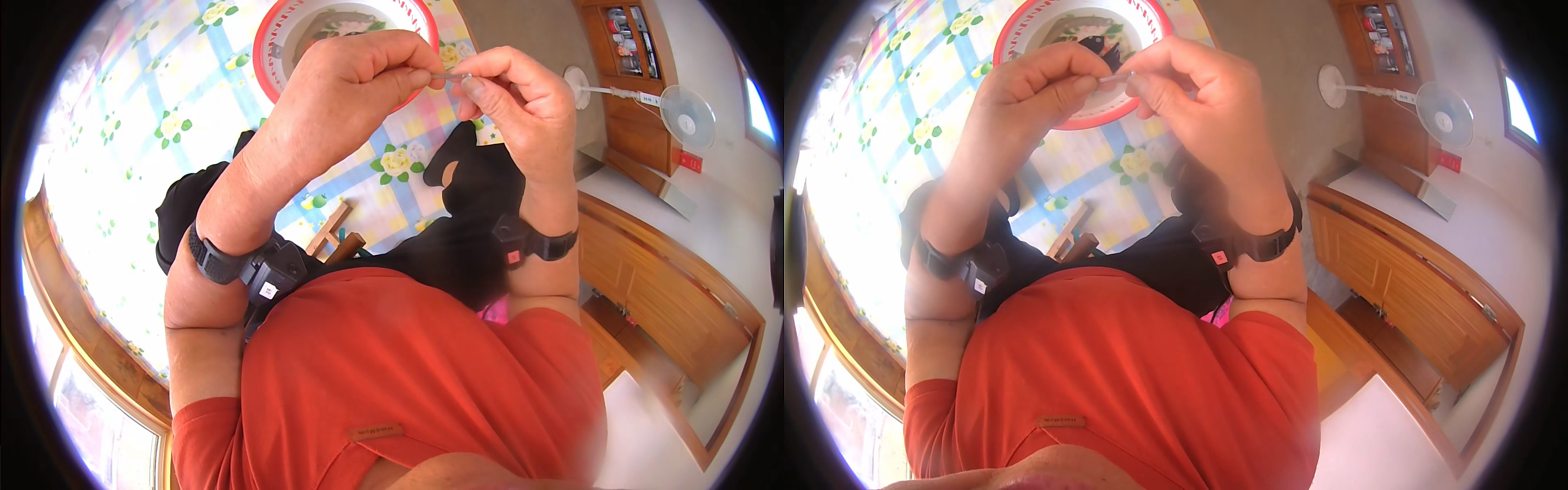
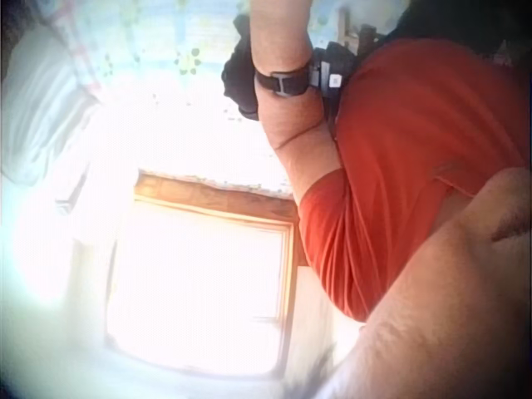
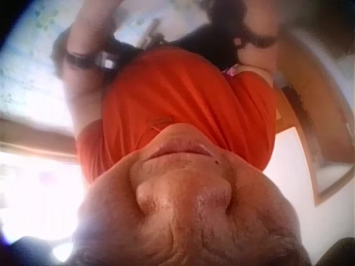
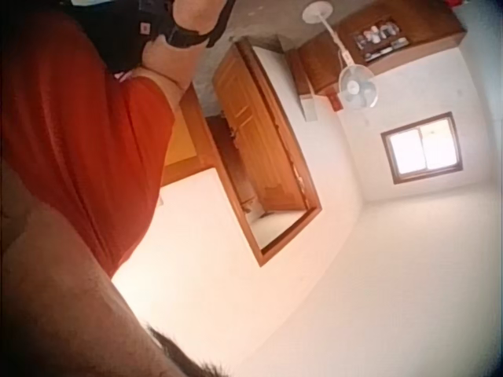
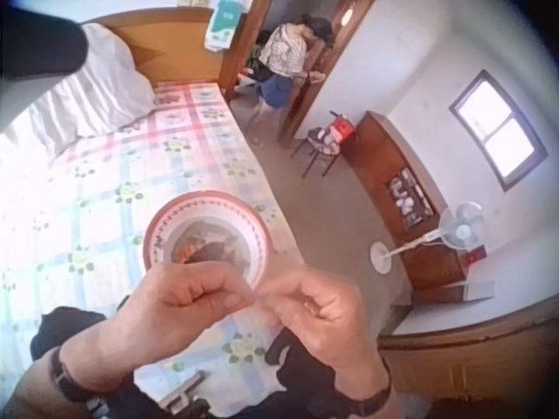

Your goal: The person holds a small electronic component and a thin metal pin, attempting to insert the pin into a hole on the component by hand while seated.

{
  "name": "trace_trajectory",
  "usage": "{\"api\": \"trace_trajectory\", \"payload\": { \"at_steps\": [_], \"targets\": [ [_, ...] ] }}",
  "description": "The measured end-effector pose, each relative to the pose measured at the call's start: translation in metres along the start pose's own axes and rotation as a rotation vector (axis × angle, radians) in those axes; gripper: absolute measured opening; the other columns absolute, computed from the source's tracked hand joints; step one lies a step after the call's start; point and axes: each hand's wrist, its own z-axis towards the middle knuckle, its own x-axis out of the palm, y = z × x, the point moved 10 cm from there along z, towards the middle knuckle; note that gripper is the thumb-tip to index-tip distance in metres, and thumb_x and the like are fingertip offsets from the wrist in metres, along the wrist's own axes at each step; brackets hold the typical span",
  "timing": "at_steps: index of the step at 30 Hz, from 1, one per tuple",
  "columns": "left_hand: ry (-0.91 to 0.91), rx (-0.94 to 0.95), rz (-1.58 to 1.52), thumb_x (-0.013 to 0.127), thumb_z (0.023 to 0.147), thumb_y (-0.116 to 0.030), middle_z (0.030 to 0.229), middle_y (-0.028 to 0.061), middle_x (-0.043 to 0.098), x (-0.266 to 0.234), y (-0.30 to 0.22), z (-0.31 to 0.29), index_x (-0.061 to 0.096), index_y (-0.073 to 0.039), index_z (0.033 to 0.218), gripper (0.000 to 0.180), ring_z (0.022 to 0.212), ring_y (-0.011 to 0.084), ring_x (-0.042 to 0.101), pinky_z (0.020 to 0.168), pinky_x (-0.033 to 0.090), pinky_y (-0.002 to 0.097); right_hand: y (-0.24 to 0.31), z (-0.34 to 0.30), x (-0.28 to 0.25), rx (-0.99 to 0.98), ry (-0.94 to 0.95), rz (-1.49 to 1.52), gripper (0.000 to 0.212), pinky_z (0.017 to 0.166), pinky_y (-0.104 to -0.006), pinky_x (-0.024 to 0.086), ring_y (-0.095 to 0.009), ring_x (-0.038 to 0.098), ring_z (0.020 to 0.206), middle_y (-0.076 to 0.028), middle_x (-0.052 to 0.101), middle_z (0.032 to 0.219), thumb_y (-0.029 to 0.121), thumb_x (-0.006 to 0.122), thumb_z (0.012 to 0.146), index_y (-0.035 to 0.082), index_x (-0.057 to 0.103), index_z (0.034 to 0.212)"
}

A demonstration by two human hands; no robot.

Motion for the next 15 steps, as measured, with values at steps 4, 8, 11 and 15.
{"api": "trace_trajectory", "payload": {
  "at_steps": [4,8,11,15],
  "targets": [
    [0.106,-0.064,-0.101,0.056,0.09,-0.013,0.075,-0.006,0.051,0.011,0.005,0.005,0.062,-0.006,0.094,0.01,0.071,0.0019,0.045,0.062,0.035,0.0178,-0.006,-0.003,-0.003,0.046,0.035,0.088,0.008,0.056,-0.0217,0.047,-0.008,0.058,0.061,-0.003,0.063,0.073,0.003,0.061,0.085,0.0,0.067,0.09],
    [0.167,-0.103,-0.244,0.055,0.09,-0.015,0.07,-0.0065,0.047,0.018,0.008,0.004,0.062,-0.007,0.093,0.011,0.063,0.0011,0.039,0.054,0.027,0.018,-0.006,-0.006,-0.002,0.043,0.064,0.144,0.008,0.055,-0.0221,0.048,-0.008,0.057,0.06,-0.003,0.063,0.073,0.002,0.06,0.086,0.001,0.066,0.089],
    [0.258,-0.163,-0.412,0.054,0.091,-0.015,0.069,-0.0063,0.047,0.027,0.012,0.001,0.061,-0.007,0.093,0.011,0.057,0.001,0.035,0.05,0.024,0.019,-0.004,-0.007,-0.001,-0.004,0.074,0.208,0.007,0.054,-0.0221,0.047,-0.009,0.056,0.059,-0.004,0.063,0.073,0.002,0.059,0.087,0.0,0.066,0.089],
    [0.377,-0.145,-0.705,0.053,0.093,-0.016,0.069,-0.0063,0.047,0.037,0.008,-0.001,0.06,-0.006,0.095,0.012,0.053,0.0012,0.03,0.047,0.021,0.0199,0.006,-0.005,0.003,-0.145,0.1,0.342,0.009,0.052,-0.0234,0.047,-0.014,0.057,0.058,-0.009,0.061,0.074,0.004,0.057,0.091,-0.004,0.061,0.093]
  ]
}}
